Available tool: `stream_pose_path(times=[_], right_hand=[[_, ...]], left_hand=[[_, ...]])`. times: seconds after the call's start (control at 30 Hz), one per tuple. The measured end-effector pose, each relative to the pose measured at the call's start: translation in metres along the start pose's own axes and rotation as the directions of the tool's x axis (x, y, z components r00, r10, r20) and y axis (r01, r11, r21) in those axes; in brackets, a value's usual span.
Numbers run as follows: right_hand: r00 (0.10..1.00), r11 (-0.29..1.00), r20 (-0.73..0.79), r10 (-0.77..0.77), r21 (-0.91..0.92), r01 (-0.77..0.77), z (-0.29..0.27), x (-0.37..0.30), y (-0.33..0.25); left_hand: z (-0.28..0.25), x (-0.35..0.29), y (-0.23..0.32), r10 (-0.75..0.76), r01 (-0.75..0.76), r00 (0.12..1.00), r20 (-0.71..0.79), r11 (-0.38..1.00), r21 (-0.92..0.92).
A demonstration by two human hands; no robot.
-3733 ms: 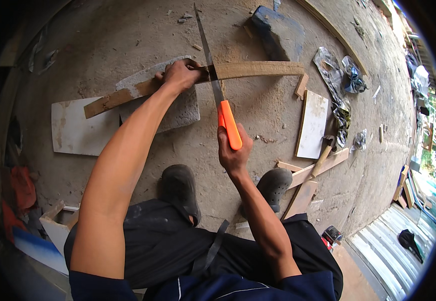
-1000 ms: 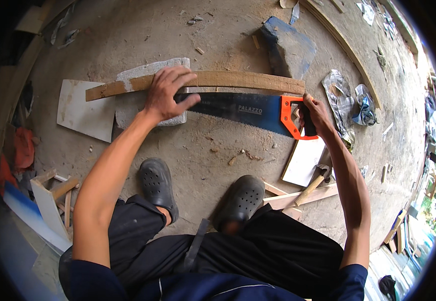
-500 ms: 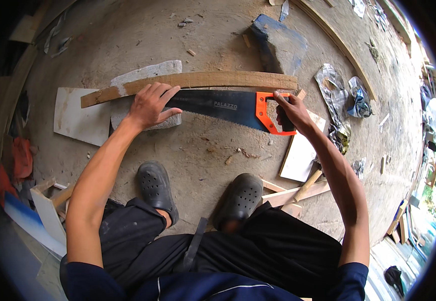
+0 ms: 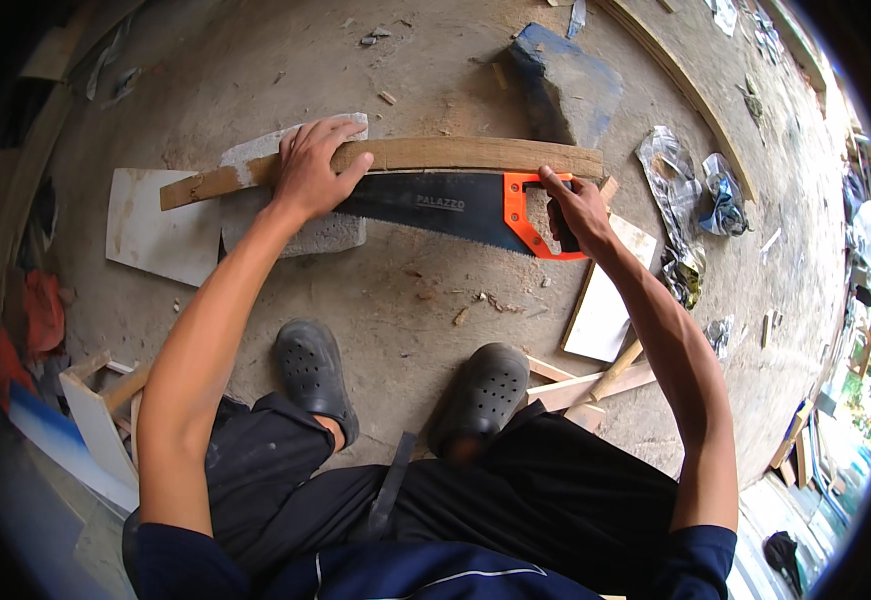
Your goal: The person sits on the floor and uses a hand saw to cut a wooden plank. They position the plank on a concrete block and saw through it, creating a cut piece.
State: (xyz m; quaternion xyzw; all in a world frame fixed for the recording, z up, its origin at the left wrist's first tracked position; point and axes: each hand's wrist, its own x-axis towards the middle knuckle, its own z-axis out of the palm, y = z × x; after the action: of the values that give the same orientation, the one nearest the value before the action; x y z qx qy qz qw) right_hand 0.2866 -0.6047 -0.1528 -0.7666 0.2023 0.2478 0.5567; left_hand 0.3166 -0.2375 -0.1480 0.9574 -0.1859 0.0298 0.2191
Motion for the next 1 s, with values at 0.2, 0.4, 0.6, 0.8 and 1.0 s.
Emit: stream_pose_path(times=[0.2, 0.4, 0.6, 0.8, 1.0], right_hand=[[1.000, 1.000, -0.014, 0.011, -0.010, -0.011, 0.001, 0.001, -0.001], [1.000, 1.000, -0.023, 0.011, 0.019, -0.011, 0.003, -0.002, -0.006], [1.000, 1.000, -0.015, 0.020, -0.006, -0.020, 0.008, 0.000, -0.007], [1.000, 1.000, -0.004, 0.002, 0.003, -0.002, 0.008, 0.001, -0.004], [1.000, 1.000, -0.009, -0.007, 0.008, 0.007, 0.008, 0.001, -0.001]], left_hand=[[0.010, 0.028, 0.007, -0.104, 0.146, 0.958, 0.268, 0.979, -0.141], [0.013, 0.044, 0.024, -0.131, 0.248, 0.889, 0.439, 0.943, -0.222], [0.017, 0.046, 0.022, -0.134, 0.232, 0.885, 0.446, 0.957, -0.172], [0.016, 0.046, 0.026, -0.156, 0.260, 0.872, 0.464, 0.951, -0.168], [0.016, 0.046, 0.027, -0.165, 0.278, 0.860, 0.483, 0.945, -0.172]])
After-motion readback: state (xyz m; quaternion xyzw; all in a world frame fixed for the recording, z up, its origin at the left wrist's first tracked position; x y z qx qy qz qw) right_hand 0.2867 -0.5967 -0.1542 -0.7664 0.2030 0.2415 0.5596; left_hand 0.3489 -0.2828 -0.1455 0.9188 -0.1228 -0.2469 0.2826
